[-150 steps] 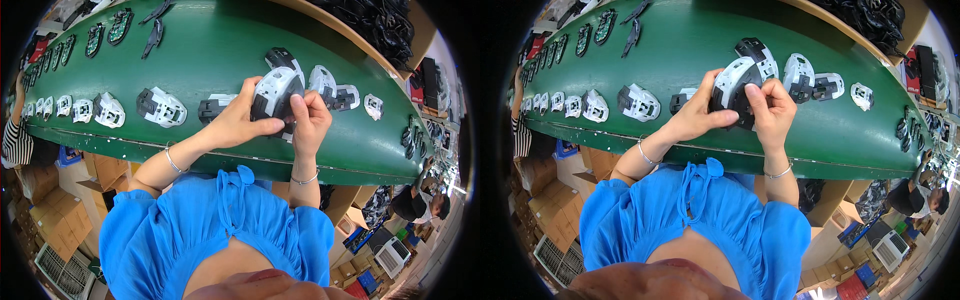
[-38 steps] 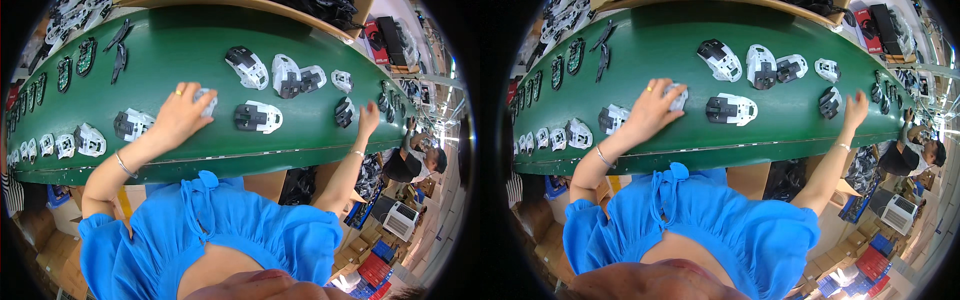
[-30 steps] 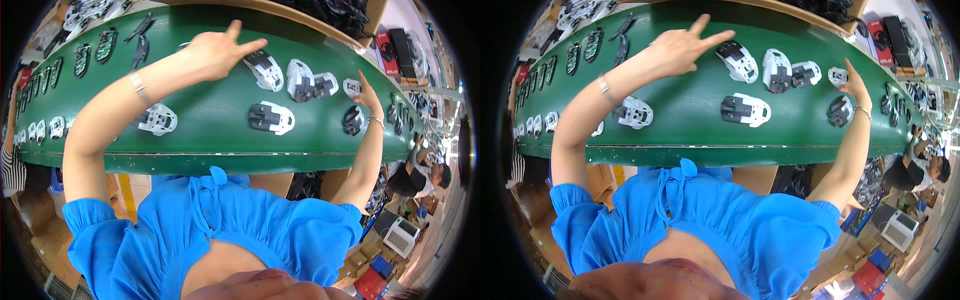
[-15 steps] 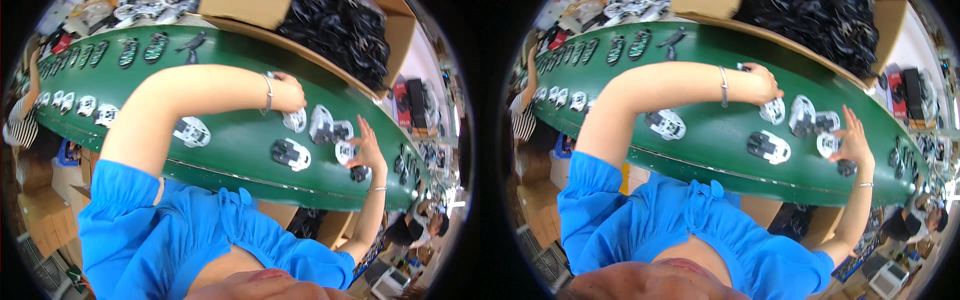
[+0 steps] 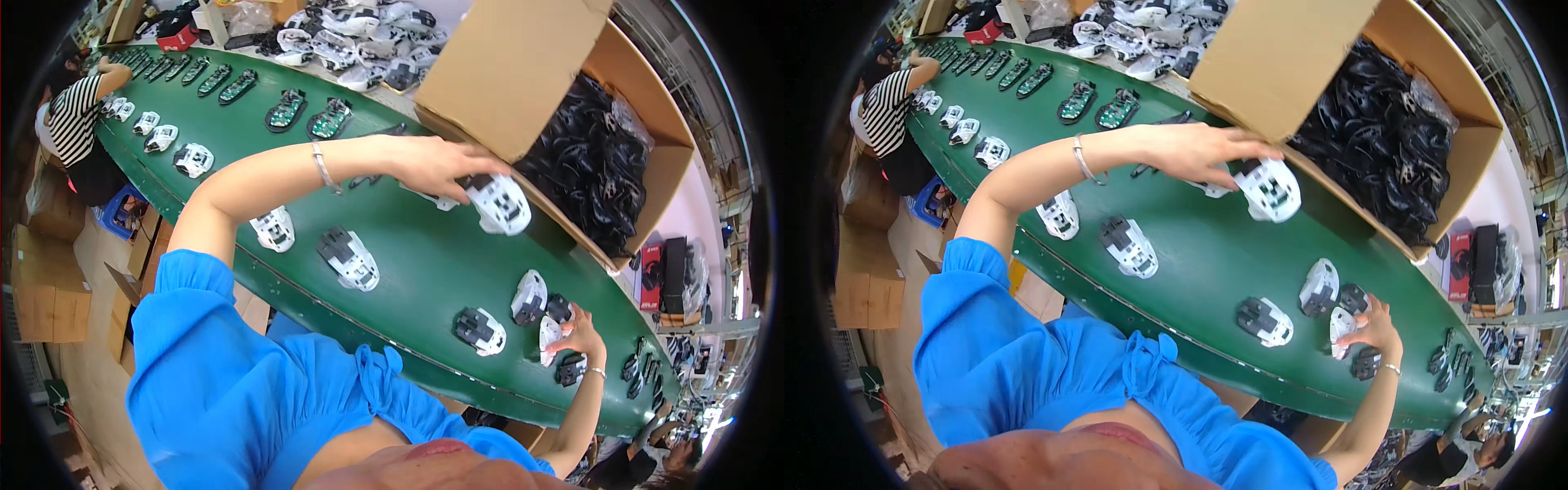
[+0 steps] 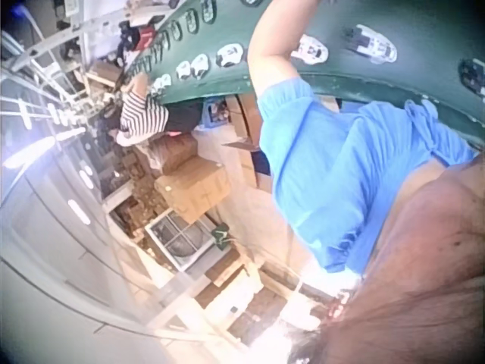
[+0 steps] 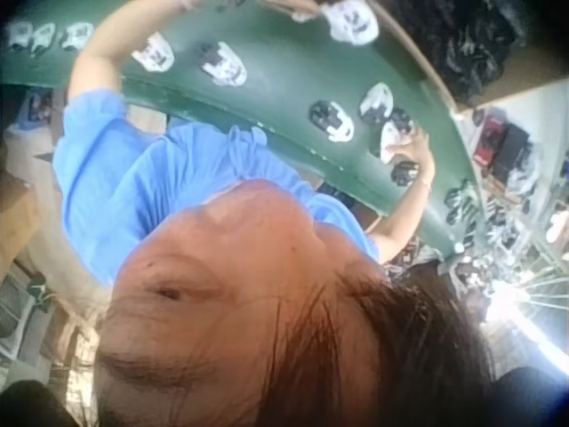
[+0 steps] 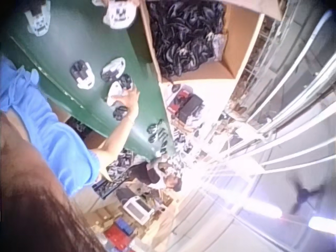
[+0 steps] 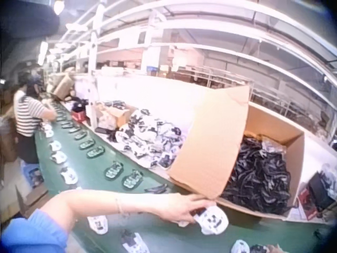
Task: The person assembles computer mice by hand, attaching casing parts and side panels to the circuit board on a production line.
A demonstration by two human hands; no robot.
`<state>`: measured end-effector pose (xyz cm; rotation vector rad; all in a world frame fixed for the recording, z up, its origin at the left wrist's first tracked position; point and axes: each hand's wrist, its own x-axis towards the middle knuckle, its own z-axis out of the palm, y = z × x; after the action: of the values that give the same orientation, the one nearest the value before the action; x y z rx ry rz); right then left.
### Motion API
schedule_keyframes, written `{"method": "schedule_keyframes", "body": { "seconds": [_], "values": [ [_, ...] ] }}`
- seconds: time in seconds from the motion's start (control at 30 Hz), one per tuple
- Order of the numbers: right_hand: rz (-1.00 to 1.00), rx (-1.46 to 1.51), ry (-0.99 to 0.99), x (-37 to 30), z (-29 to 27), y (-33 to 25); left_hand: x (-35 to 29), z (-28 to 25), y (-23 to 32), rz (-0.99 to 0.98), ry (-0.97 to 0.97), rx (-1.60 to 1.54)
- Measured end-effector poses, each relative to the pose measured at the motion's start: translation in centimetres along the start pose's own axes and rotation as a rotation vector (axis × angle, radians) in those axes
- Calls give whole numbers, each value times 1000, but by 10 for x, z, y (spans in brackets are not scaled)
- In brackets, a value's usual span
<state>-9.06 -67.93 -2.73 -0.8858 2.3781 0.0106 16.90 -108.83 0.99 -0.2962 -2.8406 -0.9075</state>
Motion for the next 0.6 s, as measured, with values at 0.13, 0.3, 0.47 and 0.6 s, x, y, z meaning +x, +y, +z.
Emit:
{"method": "schedule_keyframes", "body": {
  "seconds": [0.13,0.3,0.47,0.6],
  "values": [
    [-119,478,-52,-9,-3,-6,-40,-31,-11,-151,-19,32],
    [-315,1026,-43,-49,-2,-85,-106,-38,-42,-97,-98,-296],
    [-779,854,-336,-35,30,-220,-175,-71,-87,-322,72,-649],
    [-669,1075,-425,5,56,-332,-171,-116,-120,-414,399,-780]
  ]
}}
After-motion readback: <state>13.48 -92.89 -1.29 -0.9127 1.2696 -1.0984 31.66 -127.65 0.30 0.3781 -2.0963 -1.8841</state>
